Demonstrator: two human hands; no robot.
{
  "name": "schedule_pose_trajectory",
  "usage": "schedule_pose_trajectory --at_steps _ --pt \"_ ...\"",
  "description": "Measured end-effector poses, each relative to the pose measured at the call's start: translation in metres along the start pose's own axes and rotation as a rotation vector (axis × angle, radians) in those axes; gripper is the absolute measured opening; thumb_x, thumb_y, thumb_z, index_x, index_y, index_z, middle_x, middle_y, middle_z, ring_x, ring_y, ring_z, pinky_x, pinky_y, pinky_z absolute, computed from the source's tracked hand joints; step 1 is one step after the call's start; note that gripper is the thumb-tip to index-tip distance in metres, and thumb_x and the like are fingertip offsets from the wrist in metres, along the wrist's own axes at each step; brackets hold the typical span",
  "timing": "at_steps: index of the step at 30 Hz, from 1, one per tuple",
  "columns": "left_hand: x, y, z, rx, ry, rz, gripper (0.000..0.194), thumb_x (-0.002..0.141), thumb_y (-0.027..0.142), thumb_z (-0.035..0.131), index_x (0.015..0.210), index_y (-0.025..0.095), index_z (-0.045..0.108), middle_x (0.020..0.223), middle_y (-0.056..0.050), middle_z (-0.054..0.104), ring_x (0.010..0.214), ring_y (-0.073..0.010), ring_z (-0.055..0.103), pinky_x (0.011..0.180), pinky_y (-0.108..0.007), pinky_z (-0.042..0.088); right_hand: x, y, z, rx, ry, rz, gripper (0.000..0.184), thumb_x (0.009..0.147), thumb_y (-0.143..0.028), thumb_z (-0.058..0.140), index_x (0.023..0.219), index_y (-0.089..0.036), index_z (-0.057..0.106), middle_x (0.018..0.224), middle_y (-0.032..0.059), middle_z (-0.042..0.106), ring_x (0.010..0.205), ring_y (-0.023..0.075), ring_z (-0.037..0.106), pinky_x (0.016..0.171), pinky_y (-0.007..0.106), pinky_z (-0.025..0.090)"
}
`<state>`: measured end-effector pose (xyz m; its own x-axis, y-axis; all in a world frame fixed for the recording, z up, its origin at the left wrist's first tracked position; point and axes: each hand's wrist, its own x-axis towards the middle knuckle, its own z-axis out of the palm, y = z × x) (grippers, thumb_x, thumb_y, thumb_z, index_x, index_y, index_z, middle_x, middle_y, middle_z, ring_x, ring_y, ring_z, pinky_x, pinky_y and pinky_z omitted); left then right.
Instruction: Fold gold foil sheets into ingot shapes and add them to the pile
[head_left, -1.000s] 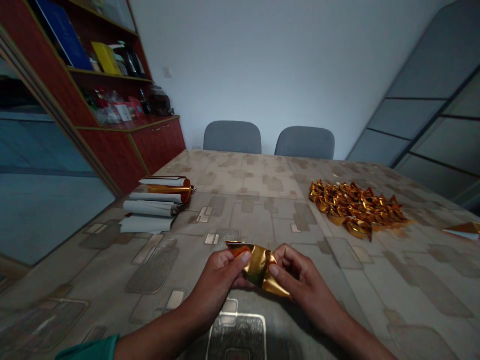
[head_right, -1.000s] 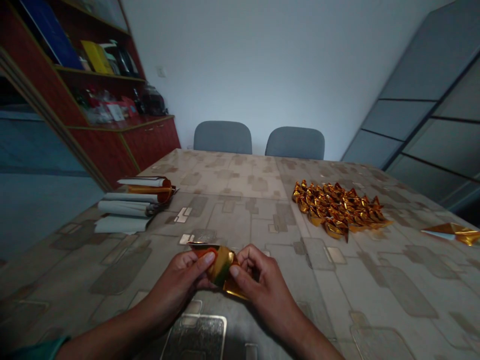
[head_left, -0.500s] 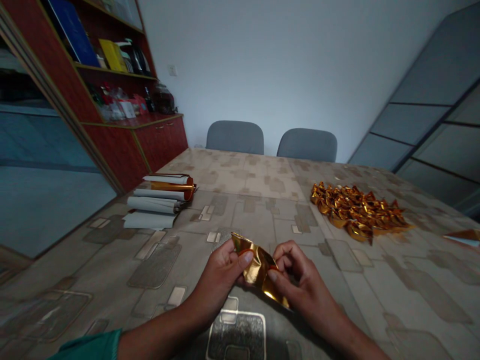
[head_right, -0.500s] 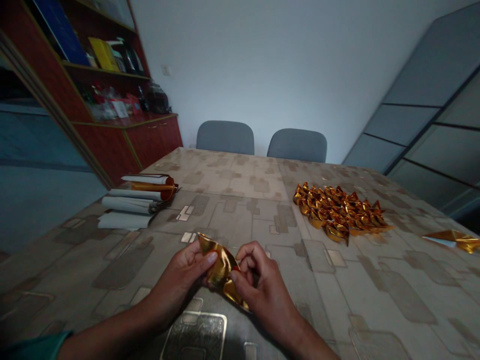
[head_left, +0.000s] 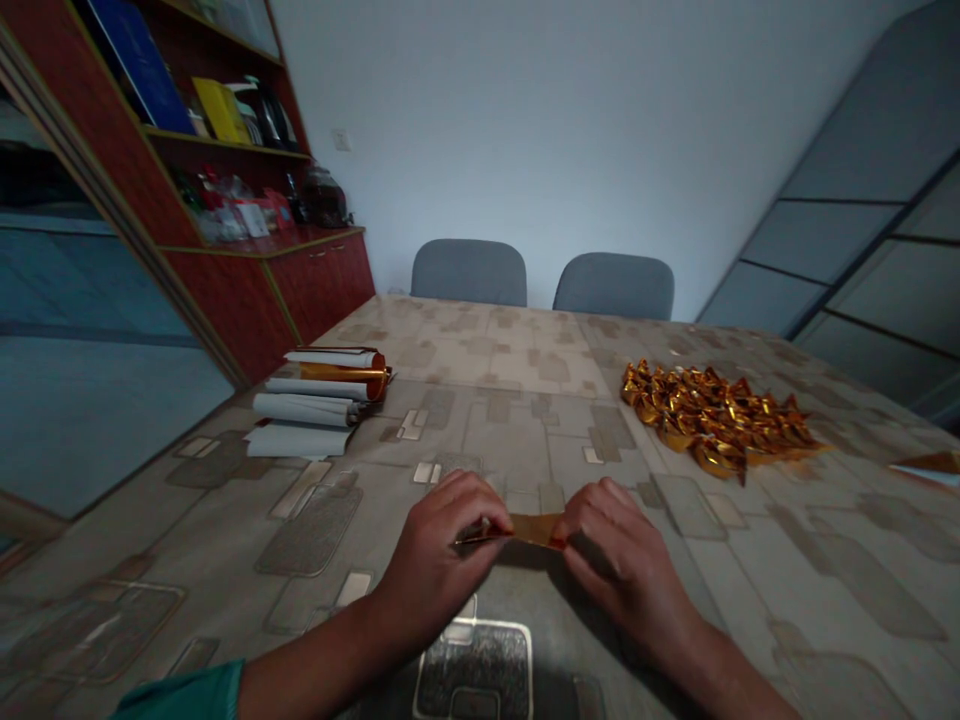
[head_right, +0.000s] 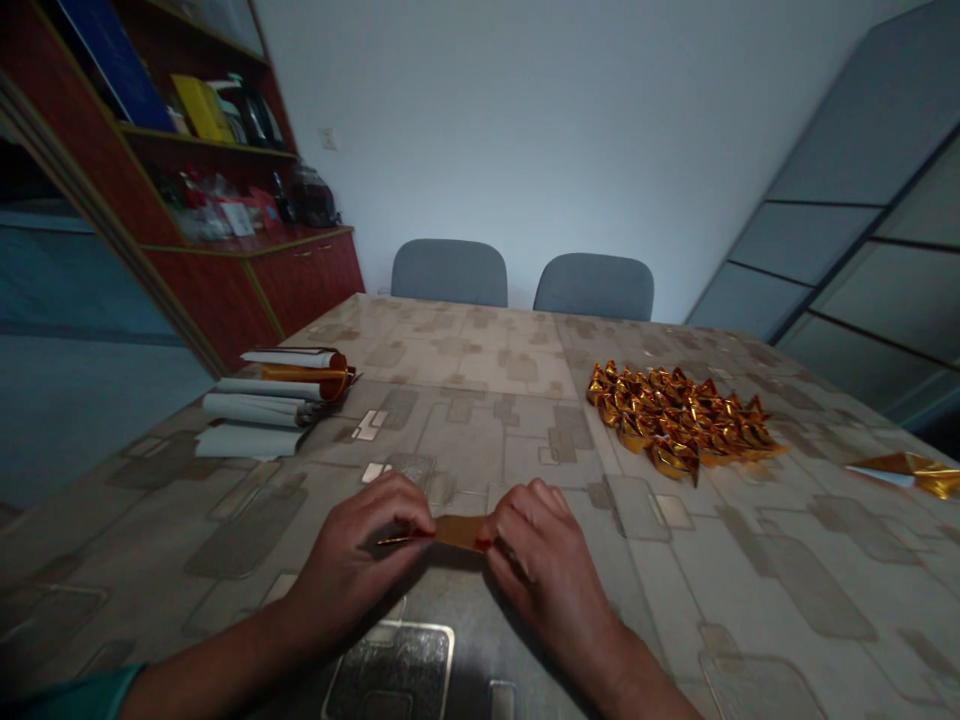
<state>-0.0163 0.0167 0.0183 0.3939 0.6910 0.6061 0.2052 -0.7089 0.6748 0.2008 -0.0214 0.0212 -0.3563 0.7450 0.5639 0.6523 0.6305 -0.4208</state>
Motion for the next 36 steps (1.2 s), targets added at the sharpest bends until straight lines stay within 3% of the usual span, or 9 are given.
schedule_pose_trajectory --at_steps 4,9,14,19,23,28,32,36 --pt "-0.003 -0.003 0.000 0.066 -0.024 0.164 0.016 0.085 0.003 0.059 0.081 0.017 0.062 0.080 -0.003 0.062 0.075 -0.0141 0.059 0.067 -0.023 0.045 -0.002 -0.002 -0.002 -0.087 -0.004 -0.066 0.018 0.094 -0.006 0.048 0.086 -0.019 0.058 0.077 0.0040 0.059 0.072 0.0200 0.049 0.065 0.031 0.035" --pt "-0.007 -0.002 0.001 0.112 -0.049 0.269 0.007 0.091 0.016 0.063 0.084 0.017 0.065 0.080 -0.002 0.055 0.069 -0.0122 0.055 0.059 -0.020 0.043 -0.003 -0.002 -0.002 -0.106 0.093 -0.089 0.017 0.094 -0.007 0.051 0.088 -0.020 0.060 0.067 -0.0002 0.057 0.065 0.0174 0.047 0.062 0.030 0.032" --pt "-0.010 0.000 0.003 0.139 -0.004 0.329 0.009 0.092 0.016 0.062 0.085 0.017 0.067 0.077 0.000 0.049 0.061 -0.0089 0.050 0.052 -0.018 0.038 -0.003 -0.007 -0.001 0.149 0.085 0.104 0.014 0.093 -0.010 0.055 0.091 -0.022 0.061 0.069 -0.0026 0.060 0.064 0.0156 0.055 0.063 0.029 0.040" --pt "-0.010 -0.003 0.005 0.156 -0.030 0.371 0.012 0.096 0.016 0.058 0.091 0.016 0.068 0.082 -0.004 0.057 0.067 -0.0114 0.056 0.058 -0.020 0.044 -0.001 -0.008 -0.001 0.349 0.008 0.247 0.017 0.096 -0.016 0.051 0.101 -0.024 0.064 0.082 -0.0003 0.063 0.073 0.0169 0.061 0.064 0.028 0.046" --pt "-0.010 -0.001 0.009 0.227 -0.179 0.397 0.015 0.097 0.016 0.055 0.089 0.018 0.068 0.078 -0.002 0.066 0.068 -0.0136 0.057 0.062 -0.025 0.043 0.000 -0.003 0.001 0.316 -0.040 0.237 0.022 0.089 -0.006 0.050 0.095 -0.023 0.062 0.083 0.0011 0.064 0.079 0.0188 0.060 0.069 0.030 0.046" --pt "-0.011 -0.002 0.013 0.312 -0.406 0.358 0.014 0.098 0.017 0.054 0.102 0.021 0.067 0.095 -0.003 0.073 0.083 -0.0178 0.060 0.077 -0.033 0.042 -0.002 0.004 0.005 0.245 -0.216 0.223 0.022 0.091 -0.004 0.050 0.087 -0.022 0.061 0.081 0.0008 0.062 0.083 0.0204 0.057 0.075 0.034 0.042" --pt "-0.009 -0.007 0.012 0.301 -0.478 0.198 0.016 0.095 0.014 0.050 0.096 0.018 0.066 0.096 -0.006 0.071 0.088 -0.0202 0.061 0.085 -0.035 0.043 -0.005 0.007 0.008 0.211 -0.306 0.194 0.023 0.091 -0.001 0.051 0.089 -0.023 0.060 0.085 0.0001 0.063 0.087 0.0204 0.056 0.081 0.037 0.040" --pt "-0.010 -0.009 0.014 0.331 -0.488 0.251 0.017 0.097 0.016 0.051 0.092 0.018 0.067 0.090 -0.005 0.071 0.087 -0.0196 0.061 0.085 -0.034 0.045 -0.008 0.010 0.010 0.178 -0.308 0.196 0.029 0.086 0.004 0.049 0.089 -0.022 0.062 0.094 0.0026 0.062 0.094 0.0216 0.055 0.084 0.039 0.040"
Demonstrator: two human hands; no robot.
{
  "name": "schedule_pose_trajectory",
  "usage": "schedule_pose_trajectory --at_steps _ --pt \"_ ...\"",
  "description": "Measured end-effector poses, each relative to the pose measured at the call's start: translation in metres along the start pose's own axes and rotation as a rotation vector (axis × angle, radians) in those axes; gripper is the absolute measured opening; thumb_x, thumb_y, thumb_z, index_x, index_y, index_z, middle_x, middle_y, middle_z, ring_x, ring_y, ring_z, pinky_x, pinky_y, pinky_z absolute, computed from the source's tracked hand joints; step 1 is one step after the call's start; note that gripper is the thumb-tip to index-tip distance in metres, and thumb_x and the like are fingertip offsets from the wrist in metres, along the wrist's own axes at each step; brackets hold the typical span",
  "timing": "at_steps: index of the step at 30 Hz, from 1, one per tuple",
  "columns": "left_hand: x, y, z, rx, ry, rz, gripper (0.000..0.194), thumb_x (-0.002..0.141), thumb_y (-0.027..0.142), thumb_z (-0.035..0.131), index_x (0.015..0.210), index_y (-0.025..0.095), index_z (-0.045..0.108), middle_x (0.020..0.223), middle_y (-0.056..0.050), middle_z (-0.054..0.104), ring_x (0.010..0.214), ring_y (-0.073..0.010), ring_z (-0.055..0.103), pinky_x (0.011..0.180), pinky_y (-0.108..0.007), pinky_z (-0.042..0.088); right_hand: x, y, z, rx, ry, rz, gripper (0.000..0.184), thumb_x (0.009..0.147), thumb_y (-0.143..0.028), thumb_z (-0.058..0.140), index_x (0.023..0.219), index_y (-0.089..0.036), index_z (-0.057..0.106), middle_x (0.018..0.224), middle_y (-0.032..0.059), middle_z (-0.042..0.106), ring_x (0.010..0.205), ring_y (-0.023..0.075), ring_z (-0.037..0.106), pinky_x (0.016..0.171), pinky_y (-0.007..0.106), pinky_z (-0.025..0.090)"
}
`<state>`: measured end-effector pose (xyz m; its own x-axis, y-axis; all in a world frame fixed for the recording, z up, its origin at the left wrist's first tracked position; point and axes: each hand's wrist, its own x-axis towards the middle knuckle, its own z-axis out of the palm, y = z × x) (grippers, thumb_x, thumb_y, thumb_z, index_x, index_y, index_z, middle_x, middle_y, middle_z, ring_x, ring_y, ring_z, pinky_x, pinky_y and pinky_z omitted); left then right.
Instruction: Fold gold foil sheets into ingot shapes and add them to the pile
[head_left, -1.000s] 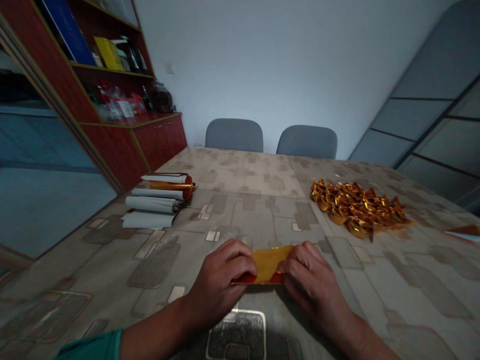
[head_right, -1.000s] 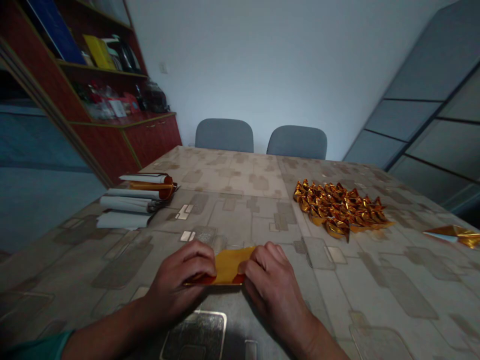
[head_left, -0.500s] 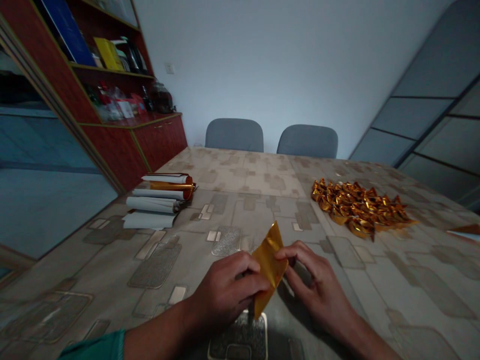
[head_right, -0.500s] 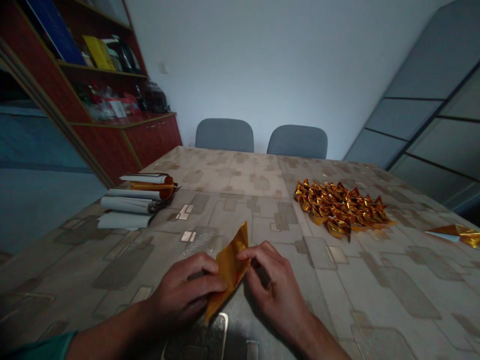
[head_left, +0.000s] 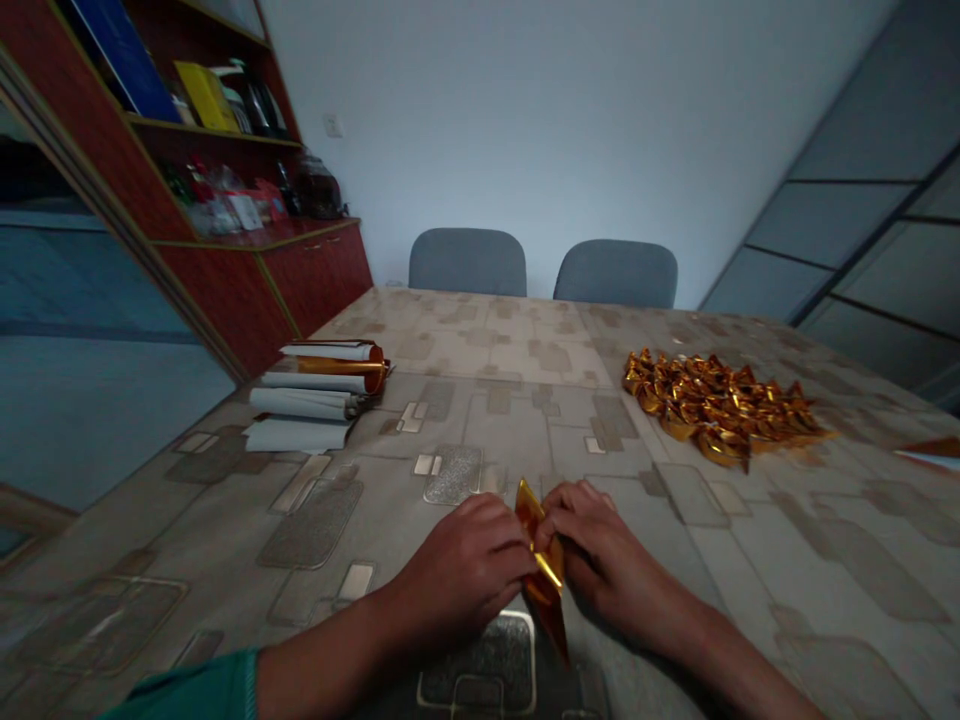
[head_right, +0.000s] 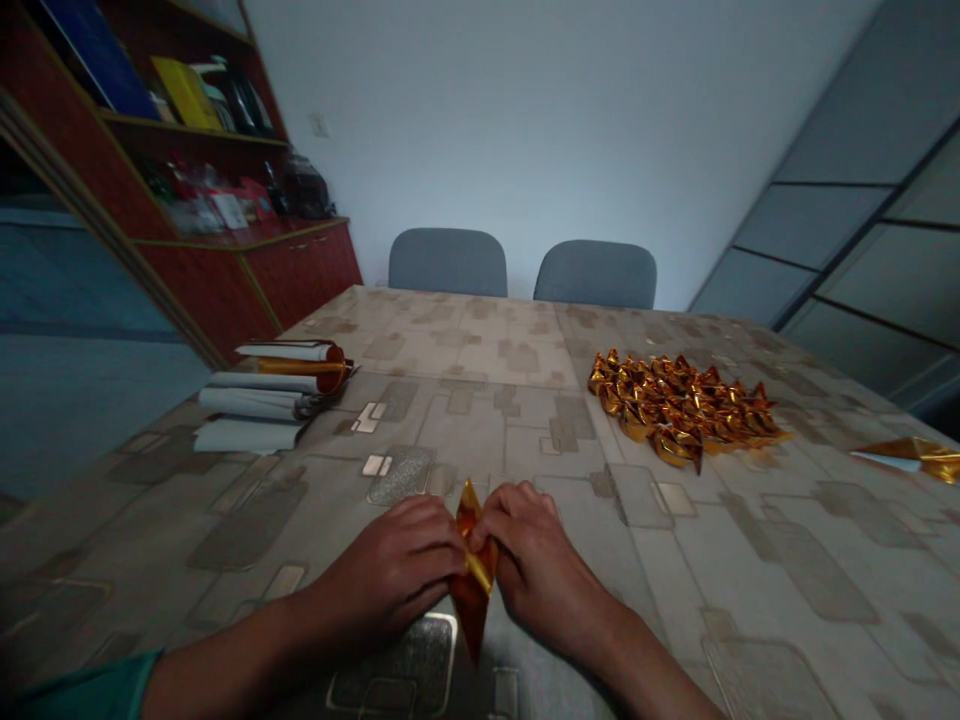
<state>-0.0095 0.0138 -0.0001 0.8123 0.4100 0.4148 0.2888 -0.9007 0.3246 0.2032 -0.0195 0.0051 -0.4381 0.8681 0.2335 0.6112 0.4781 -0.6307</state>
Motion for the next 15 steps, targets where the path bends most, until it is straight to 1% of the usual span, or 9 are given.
schedule_pose_trajectory --at_steps 3,5,7,9,11,13,15 --pt "-0.001 0.003 0.006 0.084 0.048 0.035 0.022 0.099 0.017 0.050 0.084 0.018 0.066 0.081 -0.004 0.069 0.079 -0.0185 0.060 0.078 -0.033 0.046 0.001 0.001 -0.003 -0.016 0.025 0.006 0.033 0.085 0.005 0.046 0.089 -0.021 0.065 0.095 0.0048 0.062 0.096 0.0226 0.055 0.085 0.039 0.041" --pt "-0.002 0.006 0.010 0.149 0.082 0.044 0.027 0.098 0.015 0.049 0.076 0.018 0.064 0.074 -0.003 0.066 0.072 -0.0175 0.058 0.070 -0.032 0.044 0.001 -0.003 -0.009 0.032 0.013 0.013 0.030 0.090 0.000 0.045 0.088 -0.021 0.067 0.093 0.0049 0.063 0.094 0.0223 0.057 0.084 0.039 0.042" --pt "-0.003 0.010 0.015 0.196 0.103 0.041 0.027 0.098 0.013 0.049 0.075 0.018 0.063 0.073 -0.003 0.066 0.068 -0.0172 0.058 0.065 -0.031 0.042 0.002 -0.010 -0.015 0.134 -0.045 0.044 0.024 0.098 -0.013 0.046 0.089 -0.021 0.067 0.087 0.0037 0.066 0.087 0.0209 0.059 0.081 0.036 0.043" --pt "-0.004 0.013 0.018 0.197 0.128 0.012 0.022 0.099 0.016 0.050 0.083 0.018 0.065 0.077 -0.003 0.069 0.070 -0.0175 0.060 0.064 -0.031 0.041 0.000 -0.018 -0.019 0.205 -0.127 0.086 0.022 0.100 -0.028 0.050 0.089 -0.020 0.066 0.083 0.0025 0.066 0.078 0.0196 0.059 0.075 0.034 0.044" --pt "-0.004 0.016 0.020 0.151 0.139 -0.028 0.019 0.100 0.021 0.050 0.092 0.018 0.066 0.081 -0.004 0.071 0.071 -0.0181 0.062 0.064 -0.031 0.042 -0.003 -0.023 -0.020 0.202 -0.171 0.127 0.015 0.095 -0.034 0.061 0.090 -0.021 0.065 0.084 0.0017 0.067 0.077 0.0195 0.059 0.070 0.032 0.043" --pt "-0.004 0.018 0.020 0.085 0.133 -0.091 0.020 0.101 0.026 0.049 0.093 0.019 0.066 0.079 -0.003 0.072 0.070 -0.0180 0.063 0.063 -0.030 0.042 -0.005 -0.024 -0.018 0.144 -0.168 0.162 0.014 0.085 -0.031 0.073 0.091 -0.021 0.064 0.084 0.0005 0.067 0.076 0.0193 0.058 0.067 0.030 0.041" --pt "-0.003 0.017 0.018 0.015 0.108 -0.169 0.019 0.100 0.028 0.052 0.089 0.019 0.065 0.078 -0.002 0.071 0.070 -0.0175 0.063 0.063 -0.029 0.042 -0.007 -0.022 -0.014 0.089 -0.146 0.179 0.014 0.082 -0.024 0.076 0.085 -0.022 0.063 0.079 -0.0010 0.066 0.072 0.0183 0.057 0.065 0.029 0.039"
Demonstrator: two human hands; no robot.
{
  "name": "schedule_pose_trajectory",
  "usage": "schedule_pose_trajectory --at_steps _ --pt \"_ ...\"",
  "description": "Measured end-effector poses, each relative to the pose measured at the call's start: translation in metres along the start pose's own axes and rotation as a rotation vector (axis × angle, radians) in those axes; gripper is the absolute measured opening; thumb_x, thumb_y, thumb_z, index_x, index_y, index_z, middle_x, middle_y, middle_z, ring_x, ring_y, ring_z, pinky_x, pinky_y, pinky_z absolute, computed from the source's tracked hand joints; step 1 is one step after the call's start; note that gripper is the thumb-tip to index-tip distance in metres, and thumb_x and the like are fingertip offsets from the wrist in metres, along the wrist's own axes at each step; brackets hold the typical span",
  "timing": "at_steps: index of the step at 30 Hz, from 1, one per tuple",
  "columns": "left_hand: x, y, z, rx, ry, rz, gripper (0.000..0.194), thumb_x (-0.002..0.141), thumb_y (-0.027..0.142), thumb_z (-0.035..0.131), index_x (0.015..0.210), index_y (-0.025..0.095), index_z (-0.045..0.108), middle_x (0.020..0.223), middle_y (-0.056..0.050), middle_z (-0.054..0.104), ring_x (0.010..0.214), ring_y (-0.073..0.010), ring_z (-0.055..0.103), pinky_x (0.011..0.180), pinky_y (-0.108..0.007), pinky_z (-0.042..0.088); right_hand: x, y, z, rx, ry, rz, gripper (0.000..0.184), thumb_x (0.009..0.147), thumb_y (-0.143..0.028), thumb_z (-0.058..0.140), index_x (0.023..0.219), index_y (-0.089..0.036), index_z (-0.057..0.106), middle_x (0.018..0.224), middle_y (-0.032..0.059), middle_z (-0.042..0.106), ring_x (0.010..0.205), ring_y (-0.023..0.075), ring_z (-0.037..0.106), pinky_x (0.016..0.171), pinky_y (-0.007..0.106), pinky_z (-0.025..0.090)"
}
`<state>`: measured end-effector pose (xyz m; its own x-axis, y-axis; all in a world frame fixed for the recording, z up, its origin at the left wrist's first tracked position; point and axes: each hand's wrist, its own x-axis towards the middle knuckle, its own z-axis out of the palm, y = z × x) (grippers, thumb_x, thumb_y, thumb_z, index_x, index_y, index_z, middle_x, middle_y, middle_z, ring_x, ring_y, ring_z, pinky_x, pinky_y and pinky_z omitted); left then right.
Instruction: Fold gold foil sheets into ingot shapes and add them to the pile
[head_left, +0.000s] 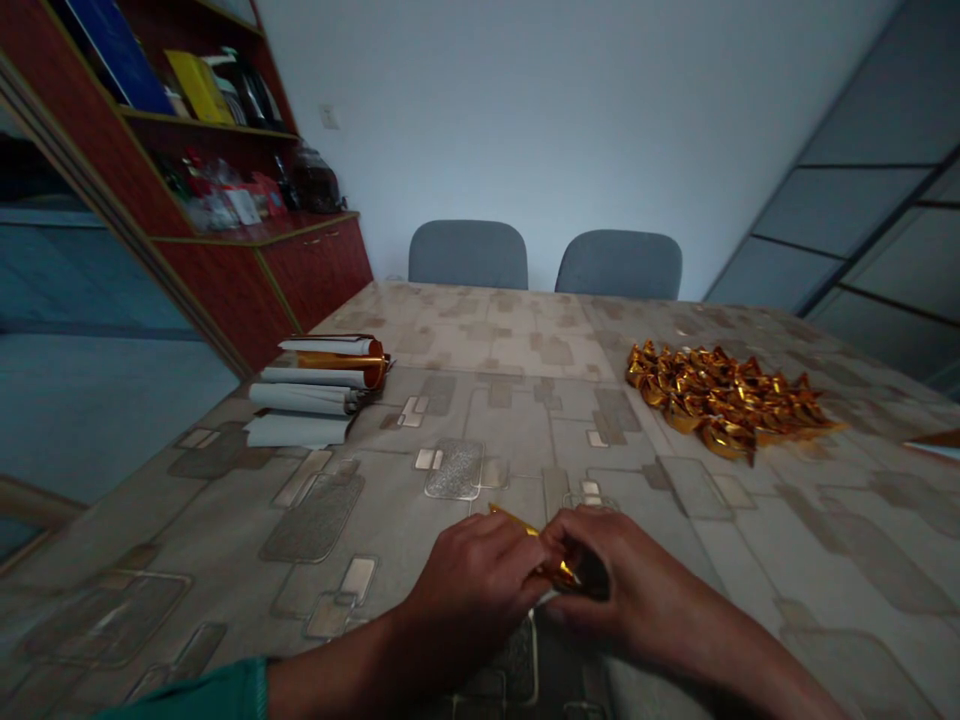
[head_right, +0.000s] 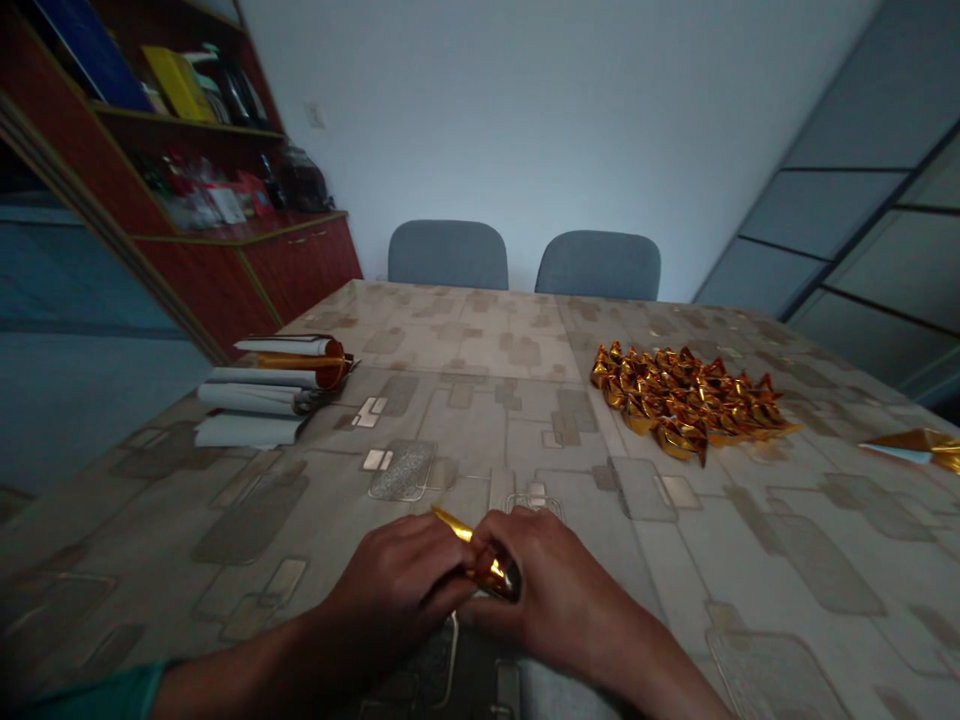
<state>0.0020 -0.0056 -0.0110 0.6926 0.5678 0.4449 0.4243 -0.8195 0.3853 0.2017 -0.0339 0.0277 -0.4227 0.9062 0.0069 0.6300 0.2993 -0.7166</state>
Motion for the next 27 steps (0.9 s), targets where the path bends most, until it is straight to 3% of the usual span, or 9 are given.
schedule_pose_trajectory --at_steps 3,5,12,21,27 --pt "0.003 -0.005 -0.008 -0.062 -0.066 -0.094 0.013 0.093 0.031 0.065 0.088 0.019 0.063 0.081 -0.001 0.070 0.074 -0.0180 0.062 0.066 -0.028 0.043 0.003 0.005 0.004 -0.006 0.004 -0.006 0.014 0.086 -0.014 0.066 0.075 -0.021 0.060 0.070 -0.0019 0.063 0.067 0.0161 0.056 0.063 0.028 0.038" --pt "0.006 -0.010 -0.015 -0.070 -0.135 -0.097 0.019 0.085 0.033 0.073 0.093 0.019 0.063 0.090 -0.003 0.070 0.083 -0.0211 0.062 0.074 -0.031 0.044 0.005 0.007 0.005 0.008 -0.007 -0.004 0.018 0.087 -0.010 0.060 0.073 -0.020 0.060 0.068 -0.0018 0.062 0.064 0.0153 0.056 0.062 0.028 0.037" --pt "0.010 -0.023 -0.032 -0.064 -0.260 -0.028 0.025 0.086 0.036 0.071 0.105 0.021 0.065 0.113 -0.007 0.069 0.104 -0.0263 0.060 0.094 -0.041 0.041 0.006 0.005 0.006 -0.017 0.032 0.027 0.020 0.084 -0.006 0.056 0.070 -0.020 0.057 0.066 -0.0019 0.059 0.061 0.0148 0.052 0.059 0.027 0.035" --pt "0.000 -0.017 -0.024 -0.001 -0.258 -0.038 0.007 0.092 0.022 0.061 0.095 0.018 0.066 0.097 -0.005 0.068 0.089 -0.0227 0.060 0.079 -0.035 0.044 0.005 0.026 0.009 -0.104 0.135 0.024 0.018 0.081 -0.004 0.061 0.072 -0.020 0.058 0.073 0.0004 0.061 0.071 0.0183 0.055 0.065 0.029 0.039" --pt "-0.005 -0.016 -0.020 -0.037 -0.232 -0.040 0.010 0.094 0.016 0.055 0.094 0.017 0.065 0.098 -0.005 0.068 0.089 -0.0214 0.060 0.079 -0.034 0.047 0.007 0.023 0.010 -0.182 0.094 0.121 0.021 0.080 -0.005 0.066 0.072 -0.020 0.054 0.074 0.0019 0.061 0.073 0.0207 0.055 0.065 0.031 0.037"
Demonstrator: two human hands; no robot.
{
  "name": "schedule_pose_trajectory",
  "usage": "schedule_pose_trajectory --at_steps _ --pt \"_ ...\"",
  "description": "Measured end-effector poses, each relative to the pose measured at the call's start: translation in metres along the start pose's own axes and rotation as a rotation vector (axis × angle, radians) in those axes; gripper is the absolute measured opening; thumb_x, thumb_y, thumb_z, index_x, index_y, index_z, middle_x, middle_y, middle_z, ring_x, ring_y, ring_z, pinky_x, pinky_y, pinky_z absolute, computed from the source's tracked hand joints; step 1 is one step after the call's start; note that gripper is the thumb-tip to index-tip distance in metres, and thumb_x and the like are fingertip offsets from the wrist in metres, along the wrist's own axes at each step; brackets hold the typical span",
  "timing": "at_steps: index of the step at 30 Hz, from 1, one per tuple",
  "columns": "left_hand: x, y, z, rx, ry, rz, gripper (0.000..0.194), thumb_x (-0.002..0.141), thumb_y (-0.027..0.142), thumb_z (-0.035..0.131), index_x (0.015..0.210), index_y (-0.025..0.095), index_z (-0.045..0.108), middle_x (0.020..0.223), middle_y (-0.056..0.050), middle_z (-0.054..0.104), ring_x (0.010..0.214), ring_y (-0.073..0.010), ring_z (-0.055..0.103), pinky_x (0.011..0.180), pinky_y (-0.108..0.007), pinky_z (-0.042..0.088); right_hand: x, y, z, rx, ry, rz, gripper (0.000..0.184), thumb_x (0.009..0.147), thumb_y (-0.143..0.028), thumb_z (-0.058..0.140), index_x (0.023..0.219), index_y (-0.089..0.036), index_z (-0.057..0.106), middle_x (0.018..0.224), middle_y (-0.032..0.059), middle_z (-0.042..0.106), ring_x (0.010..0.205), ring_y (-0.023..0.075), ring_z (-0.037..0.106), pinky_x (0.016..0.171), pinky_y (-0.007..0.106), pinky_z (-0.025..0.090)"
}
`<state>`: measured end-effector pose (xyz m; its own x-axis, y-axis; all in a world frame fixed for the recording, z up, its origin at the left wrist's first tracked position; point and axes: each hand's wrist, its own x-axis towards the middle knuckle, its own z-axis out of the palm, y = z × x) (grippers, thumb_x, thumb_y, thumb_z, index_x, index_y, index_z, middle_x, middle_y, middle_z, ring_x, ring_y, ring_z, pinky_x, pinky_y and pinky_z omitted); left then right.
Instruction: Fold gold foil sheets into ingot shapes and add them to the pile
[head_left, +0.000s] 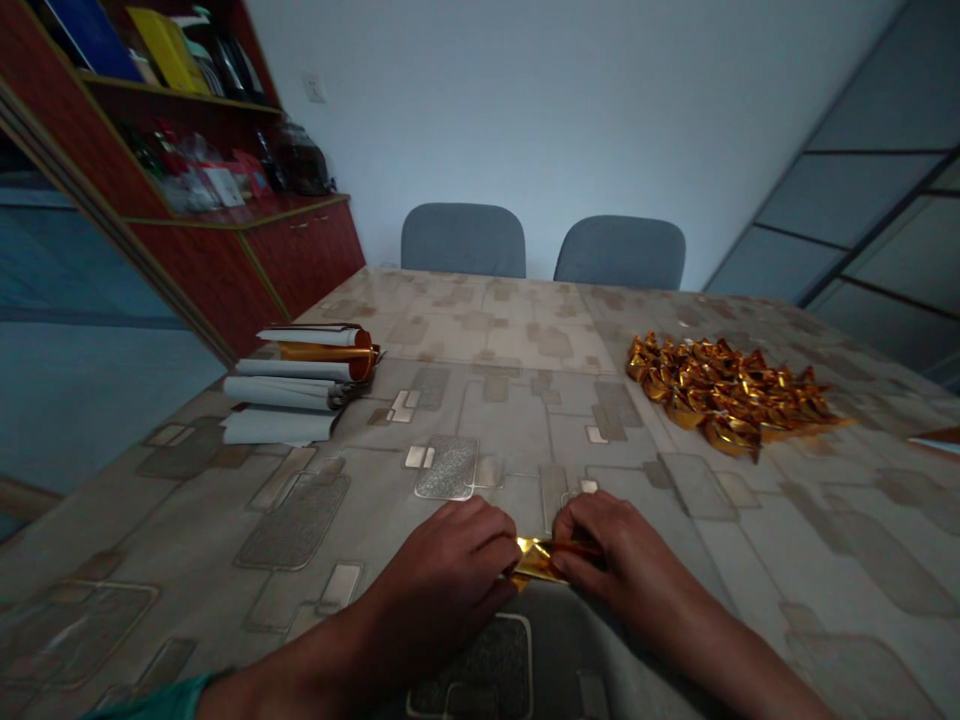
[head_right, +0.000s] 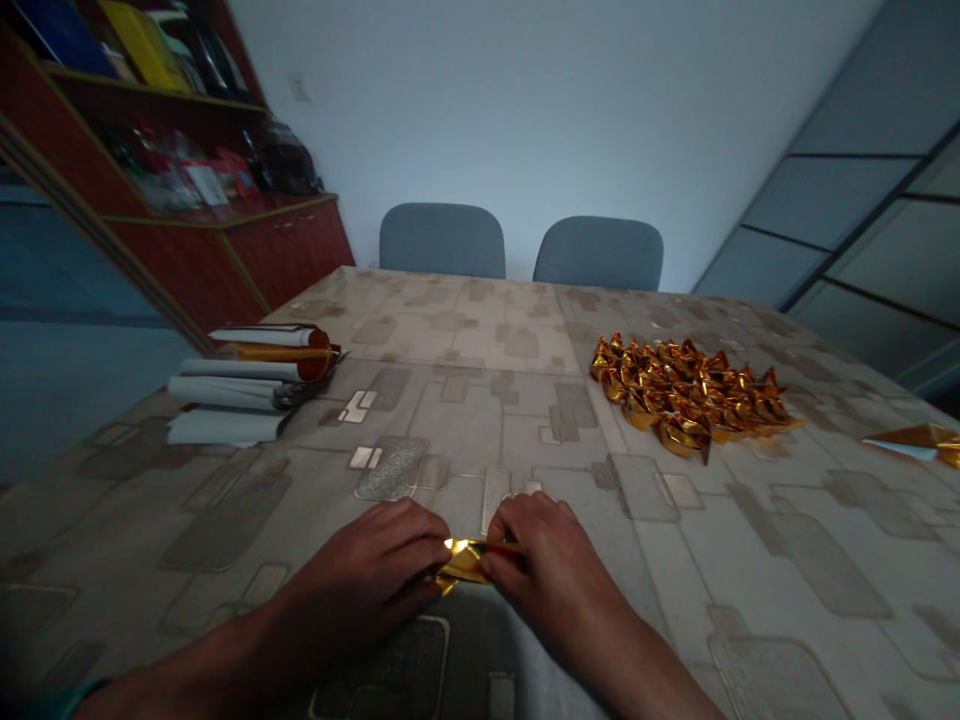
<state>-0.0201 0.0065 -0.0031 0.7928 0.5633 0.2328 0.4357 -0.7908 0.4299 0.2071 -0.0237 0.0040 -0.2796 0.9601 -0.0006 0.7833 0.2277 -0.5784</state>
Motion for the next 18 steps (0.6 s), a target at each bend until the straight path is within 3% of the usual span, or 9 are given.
schedule_pose_trajectory --at_steps 13,18 --pt "0.002 0.009 -0.001 -0.012 0.009 -0.027 0.014 0.098 0.018 0.047 0.105 0.019 0.060 0.094 -0.005 0.069 0.082 -0.0204 0.061 0.073 -0.031 0.051 0.001 -0.004 -0.003 -0.064 -0.078 0.037 0.020 0.086 -0.009 0.068 0.074 -0.019 0.055 0.078 0.0030 0.062 0.075 0.0218 0.055 0.068 0.033 0.036" --pt "-0.001 0.012 0.003 0.156 -0.034 0.127 0.035 0.093 0.016 0.054 0.128 0.017 0.052 0.118 -0.009 0.068 0.089 -0.0239 0.062 0.075 -0.038 0.053 0.001 -0.005 -0.002 -0.078 -0.065 0.041 0.020 0.087 -0.012 0.069 0.075 -0.019 0.056 0.079 0.0034 0.063 0.076 0.0222 0.055 0.069 0.034 0.037"
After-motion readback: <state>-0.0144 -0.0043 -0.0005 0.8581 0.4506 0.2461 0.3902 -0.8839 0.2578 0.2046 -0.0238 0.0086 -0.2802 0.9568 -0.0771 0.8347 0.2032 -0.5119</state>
